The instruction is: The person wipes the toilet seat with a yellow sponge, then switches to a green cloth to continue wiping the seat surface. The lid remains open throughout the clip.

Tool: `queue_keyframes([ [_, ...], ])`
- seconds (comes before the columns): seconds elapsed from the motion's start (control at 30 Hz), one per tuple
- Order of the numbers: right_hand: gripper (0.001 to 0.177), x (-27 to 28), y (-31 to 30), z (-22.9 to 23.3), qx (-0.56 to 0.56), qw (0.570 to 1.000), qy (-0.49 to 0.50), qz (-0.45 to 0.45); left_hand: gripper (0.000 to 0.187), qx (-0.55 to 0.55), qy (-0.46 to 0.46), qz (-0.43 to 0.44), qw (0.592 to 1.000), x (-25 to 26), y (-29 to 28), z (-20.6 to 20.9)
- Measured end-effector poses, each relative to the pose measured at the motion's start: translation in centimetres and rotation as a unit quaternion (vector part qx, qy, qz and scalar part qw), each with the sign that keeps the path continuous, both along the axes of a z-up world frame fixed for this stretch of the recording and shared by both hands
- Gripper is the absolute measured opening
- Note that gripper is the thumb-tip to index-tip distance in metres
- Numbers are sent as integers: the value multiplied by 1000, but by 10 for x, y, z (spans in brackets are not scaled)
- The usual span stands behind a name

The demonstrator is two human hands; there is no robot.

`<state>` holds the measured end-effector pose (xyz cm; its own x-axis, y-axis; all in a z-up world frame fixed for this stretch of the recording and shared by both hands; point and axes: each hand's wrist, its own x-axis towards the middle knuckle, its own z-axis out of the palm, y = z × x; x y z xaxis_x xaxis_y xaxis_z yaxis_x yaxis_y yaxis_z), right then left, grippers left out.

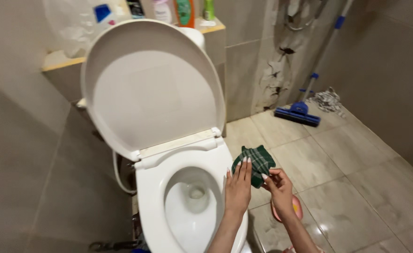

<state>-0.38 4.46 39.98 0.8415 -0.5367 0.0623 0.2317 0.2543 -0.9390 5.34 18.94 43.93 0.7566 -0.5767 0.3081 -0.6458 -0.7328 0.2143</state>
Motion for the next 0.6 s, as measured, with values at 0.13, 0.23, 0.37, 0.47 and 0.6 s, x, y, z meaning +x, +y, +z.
queue_keyframes([
  [0.13, 15, 5, 32, 12, 13, 999, 17, 37, 63, -62, -2, 4, 998, -5, 42, 8],
  [0.23, 17, 3, 46, 10, 8, 998, 30, 61, 58, -87, 11, 8, 996, -11, 70, 12],
  [0.37, 16, -7, 57, -1, -14, 998, 36, 52, 58, -107, 11, -2, 994, -19, 88, 7],
  [0.47, 18, -18, 63, 5, -54, 996, 60, 48, 57, -102, 93, 6, 990, -29, 88, -7],
  [0.6, 28, -43, 62, 40, -368, 849, 366, 98, 53, -72, 154, 49, 984, -38, 80, -24],
])
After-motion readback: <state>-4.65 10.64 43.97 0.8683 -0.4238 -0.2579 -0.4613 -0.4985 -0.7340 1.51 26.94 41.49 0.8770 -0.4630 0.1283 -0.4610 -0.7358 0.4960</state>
